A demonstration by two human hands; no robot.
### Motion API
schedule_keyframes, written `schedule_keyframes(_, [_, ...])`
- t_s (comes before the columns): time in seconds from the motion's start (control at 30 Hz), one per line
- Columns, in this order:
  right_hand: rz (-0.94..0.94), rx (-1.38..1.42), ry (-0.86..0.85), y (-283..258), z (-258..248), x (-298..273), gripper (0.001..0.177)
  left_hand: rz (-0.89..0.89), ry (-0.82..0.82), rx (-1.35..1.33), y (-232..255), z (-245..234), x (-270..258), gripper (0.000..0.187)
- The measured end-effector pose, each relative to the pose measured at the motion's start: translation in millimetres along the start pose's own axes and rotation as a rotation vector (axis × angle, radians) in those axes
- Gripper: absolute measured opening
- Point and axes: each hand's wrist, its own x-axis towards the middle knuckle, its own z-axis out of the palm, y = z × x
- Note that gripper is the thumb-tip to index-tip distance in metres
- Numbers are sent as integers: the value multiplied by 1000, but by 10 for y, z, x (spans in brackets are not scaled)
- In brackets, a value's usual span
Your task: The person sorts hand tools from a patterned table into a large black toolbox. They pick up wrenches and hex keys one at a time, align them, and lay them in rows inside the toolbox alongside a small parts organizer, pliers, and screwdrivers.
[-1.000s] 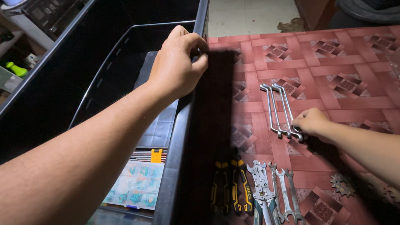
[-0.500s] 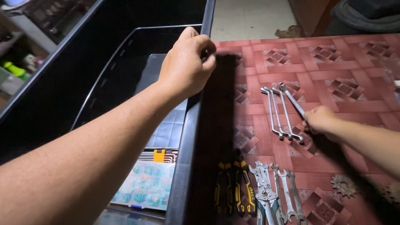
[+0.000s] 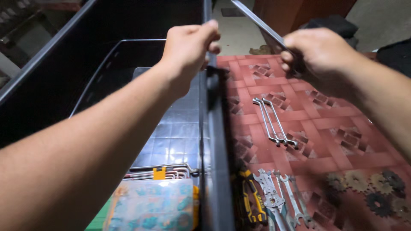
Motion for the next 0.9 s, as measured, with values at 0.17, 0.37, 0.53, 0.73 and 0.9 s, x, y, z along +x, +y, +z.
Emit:
schedule_keyframes(0.17, [-45, 99, -163, -495, 886, 15, 20, -35, -42, -272, 239, -369, -39, 28])
schedule_keyframes(0.37, [-62, 149, -245, -549, 1824, 147, 17, -51, 84, -294, 200, -949, -219, 22])
schedule_keyframes(0.53, [23, -1, -307, -511, 2275, 128, 16, -96, 149, -227, 114, -1316, -252, 13])
schedule_keyframes(0.73, [105, -110, -262, -545, 2443, 213, 25, -14, -6, 52, -51, -1595, -140, 17])
schedule_keyframes(0.9, [123, -120, -16, -512, 2430, 433, 40, -18, -176, 415, -235, -1862, -110, 18])
